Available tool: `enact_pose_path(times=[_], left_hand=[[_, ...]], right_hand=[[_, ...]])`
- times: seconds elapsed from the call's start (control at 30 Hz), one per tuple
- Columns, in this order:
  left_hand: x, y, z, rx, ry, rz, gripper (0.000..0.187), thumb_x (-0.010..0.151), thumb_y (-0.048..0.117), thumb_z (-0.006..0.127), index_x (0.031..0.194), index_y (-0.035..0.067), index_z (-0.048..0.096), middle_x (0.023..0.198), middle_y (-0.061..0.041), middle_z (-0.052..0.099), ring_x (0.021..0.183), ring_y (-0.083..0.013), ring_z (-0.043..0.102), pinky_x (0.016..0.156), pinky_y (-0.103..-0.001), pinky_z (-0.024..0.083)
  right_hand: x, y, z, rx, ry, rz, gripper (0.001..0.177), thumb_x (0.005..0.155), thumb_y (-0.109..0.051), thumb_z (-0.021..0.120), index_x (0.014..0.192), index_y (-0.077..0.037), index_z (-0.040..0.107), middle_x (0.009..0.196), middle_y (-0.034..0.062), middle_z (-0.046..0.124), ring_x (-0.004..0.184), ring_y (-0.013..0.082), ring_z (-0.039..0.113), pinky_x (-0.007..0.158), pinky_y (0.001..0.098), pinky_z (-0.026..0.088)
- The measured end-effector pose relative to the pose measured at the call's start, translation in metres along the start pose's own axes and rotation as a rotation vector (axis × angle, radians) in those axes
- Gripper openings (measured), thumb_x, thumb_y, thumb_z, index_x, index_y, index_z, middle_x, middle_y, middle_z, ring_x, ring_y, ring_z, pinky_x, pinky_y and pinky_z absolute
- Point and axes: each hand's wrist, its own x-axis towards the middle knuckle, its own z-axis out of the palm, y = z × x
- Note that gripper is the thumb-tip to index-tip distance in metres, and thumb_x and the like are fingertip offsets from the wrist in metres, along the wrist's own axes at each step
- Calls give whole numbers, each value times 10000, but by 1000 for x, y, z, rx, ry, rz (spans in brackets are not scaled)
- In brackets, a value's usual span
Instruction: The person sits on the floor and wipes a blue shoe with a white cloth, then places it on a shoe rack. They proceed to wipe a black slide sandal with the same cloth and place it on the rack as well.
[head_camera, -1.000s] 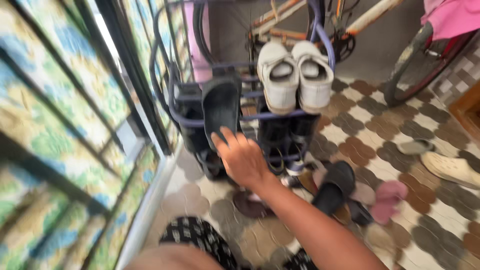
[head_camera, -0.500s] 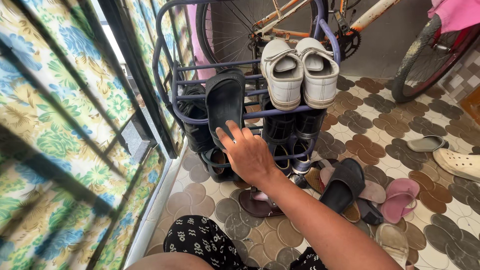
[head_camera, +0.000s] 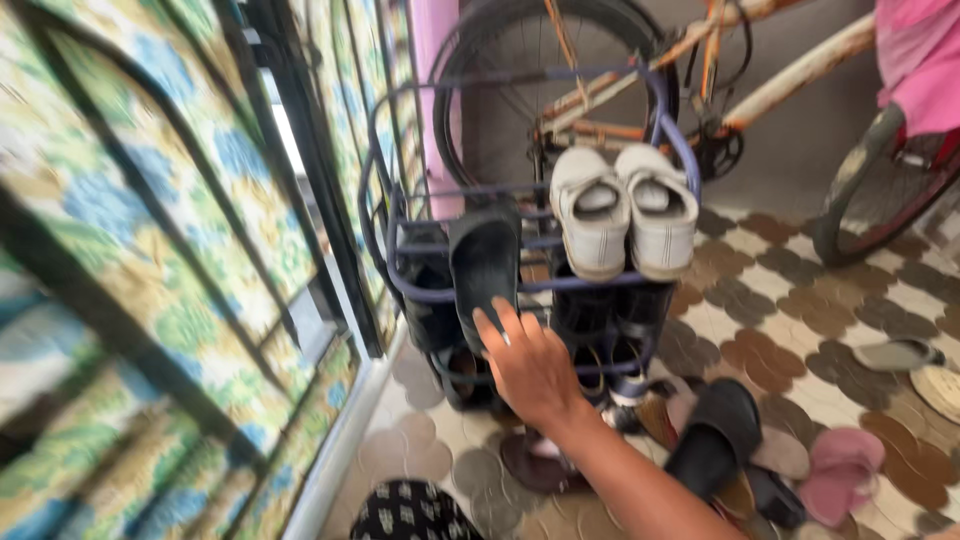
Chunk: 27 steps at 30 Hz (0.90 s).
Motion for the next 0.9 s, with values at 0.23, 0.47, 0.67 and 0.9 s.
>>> enact_pose_path(times=[0.23, 0.47, 0.67, 0.9], left_hand=[[25, 42, 16, 89, -197, 195, 667, 981, 413, 644, 1535, 79, 478, 1528, -139, 555, 1425, -271, 528, 1162, -411, 422], [59, 93, 4, 133, -239, 523, 668, 983, 431, 644, 1535, 87, 492, 1530, -139, 562, 1435, -274, 526, 1165, -414, 421], [161, -2, -146, 461, 701, 146, 659, 945, 408, 714, 1479, 75, 519, 1481, -155, 579, 1398, -291, 535, 1137, -405, 403], [245, -189, -238, 678, 916, 231, 571, 952, 328, 664, 1463, 114, 523, 1477, -127, 567, 1353, -345, 531, 1127, -433, 386]], right_hand=[[-2, 11, 4, -5, -14, 20, 561, 761, -192, 833, 1287, -90, 666, 1278, 128, 627, 988, 292, 628, 759, 403, 539], [-31, 35, 19, 481, 164, 299, 550, 772, -242, 896, 1139, -48, 536, 1076, 137, 628, 943, 311, 640, 801, 397, 531], [-4, 93, 16, 971, 128, 803, 415, 824, -192, 827, 1090, -22, 557, 1107, 127, 581, 961, 225, 635, 812, 363, 553], [63, 66, 74, 257, -174, 132, 287, 876, -106, 721, 1156, -51, 691, 1215, 186, 655, 1111, 370, 600, 969, 442, 491]])
